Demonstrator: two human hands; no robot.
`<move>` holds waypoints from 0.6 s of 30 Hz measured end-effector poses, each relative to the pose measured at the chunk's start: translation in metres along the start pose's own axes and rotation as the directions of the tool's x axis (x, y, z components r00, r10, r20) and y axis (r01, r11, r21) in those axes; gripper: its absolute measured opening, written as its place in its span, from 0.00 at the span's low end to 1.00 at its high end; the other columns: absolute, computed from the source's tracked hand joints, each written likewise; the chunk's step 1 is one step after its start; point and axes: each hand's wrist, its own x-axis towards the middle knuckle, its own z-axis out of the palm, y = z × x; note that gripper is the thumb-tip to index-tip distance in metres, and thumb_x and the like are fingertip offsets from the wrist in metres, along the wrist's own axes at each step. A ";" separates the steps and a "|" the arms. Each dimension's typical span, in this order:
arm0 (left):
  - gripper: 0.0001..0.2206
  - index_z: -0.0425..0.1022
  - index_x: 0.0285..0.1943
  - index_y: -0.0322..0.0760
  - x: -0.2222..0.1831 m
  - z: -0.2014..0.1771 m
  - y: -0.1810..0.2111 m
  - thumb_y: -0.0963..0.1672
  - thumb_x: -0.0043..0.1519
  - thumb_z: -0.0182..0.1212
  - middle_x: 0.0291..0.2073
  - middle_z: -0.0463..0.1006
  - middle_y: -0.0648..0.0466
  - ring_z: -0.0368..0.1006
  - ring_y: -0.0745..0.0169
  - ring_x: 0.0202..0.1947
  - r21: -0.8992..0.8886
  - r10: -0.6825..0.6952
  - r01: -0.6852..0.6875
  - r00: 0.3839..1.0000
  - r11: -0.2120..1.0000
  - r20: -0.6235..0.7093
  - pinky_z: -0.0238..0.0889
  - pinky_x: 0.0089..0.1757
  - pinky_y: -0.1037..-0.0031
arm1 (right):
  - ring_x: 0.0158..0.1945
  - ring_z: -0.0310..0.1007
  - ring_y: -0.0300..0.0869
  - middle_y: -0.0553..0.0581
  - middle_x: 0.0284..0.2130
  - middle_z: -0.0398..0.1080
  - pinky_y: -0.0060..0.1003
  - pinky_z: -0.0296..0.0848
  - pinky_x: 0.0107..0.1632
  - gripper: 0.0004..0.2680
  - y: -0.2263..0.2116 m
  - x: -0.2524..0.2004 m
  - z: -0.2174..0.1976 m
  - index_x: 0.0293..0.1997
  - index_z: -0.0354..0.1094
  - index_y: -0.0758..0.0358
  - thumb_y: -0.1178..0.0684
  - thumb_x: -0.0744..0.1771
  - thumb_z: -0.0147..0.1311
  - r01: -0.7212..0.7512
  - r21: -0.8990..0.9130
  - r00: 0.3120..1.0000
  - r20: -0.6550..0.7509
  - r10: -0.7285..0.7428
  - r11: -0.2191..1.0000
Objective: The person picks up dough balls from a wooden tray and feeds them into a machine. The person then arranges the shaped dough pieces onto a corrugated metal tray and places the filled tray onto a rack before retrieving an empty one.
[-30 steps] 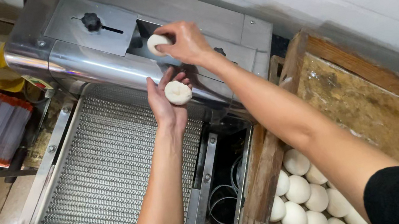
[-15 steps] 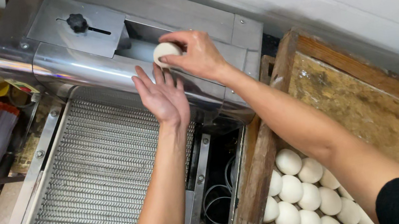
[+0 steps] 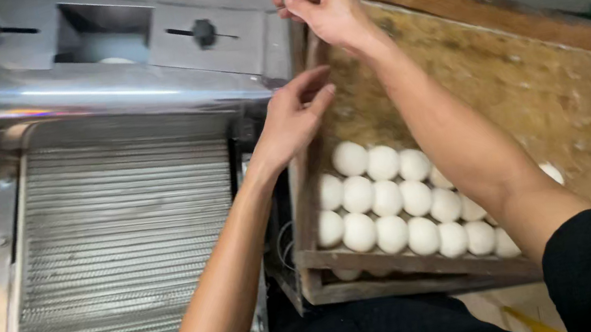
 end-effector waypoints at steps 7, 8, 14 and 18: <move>0.17 0.82 0.41 0.33 0.005 0.093 -0.010 0.48 0.48 0.70 0.42 0.81 0.37 0.77 0.41 0.48 0.891 -0.336 -0.261 0.857 0.371 0.391 0.68 0.51 0.55 | 0.48 0.79 0.39 0.56 0.47 0.80 0.35 0.76 0.53 0.14 0.004 -0.184 -0.143 0.57 0.75 0.61 0.54 0.65 0.61 -0.161 -0.502 0.972 0.069 0.225 0.850; 0.18 0.81 0.41 0.32 0.003 0.091 -0.012 0.49 0.48 0.70 0.41 0.81 0.36 0.77 0.40 0.48 0.897 -0.384 -0.235 0.841 0.374 0.381 0.70 0.50 0.57 | 0.48 0.80 0.40 0.56 0.48 0.80 0.36 0.76 0.53 0.15 0.010 -0.203 -0.157 0.57 0.75 0.60 0.52 0.64 0.62 -0.203 -0.566 0.953 0.074 0.294 0.799; 0.17 0.74 0.45 0.31 -0.045 0.091 0.026 0.43 0.48 0.68 0.39 0.81 0.35 0.78 0.36 0.46 0.883 -0.249 -0.169 0.921 0.438 0.300 0.72 0.48 0.55 | 0.52 0.77 0.48 0.62 0.50 0.77 0.42 0.74 0.54 0.23 0.050 -0.277 -0.209 0.57 0.73 0.62 0.45 0.59 0.69 -0.119 -0.656 0.927 0.196 0.320 0.745; 0.16 0.72 0.44 0.27 -0.068 0.093 0.084 0.40 0.51 0.71 0.38 0.77 0.40 0.75 0.45 0.39 0.748 0.056 -0.051 0.998 0.662 0.018 0.70 0.41 0.57 | 0.51 0.77 0.52 0.63 0.48 0.77 0.44 0.74 0.54 0.22 0.058 -0.296 -0.201 0.53 0.76 0.61 0.43 0.58 0.69 -0.235 -0.694 0.917 0.073 0.391 0.680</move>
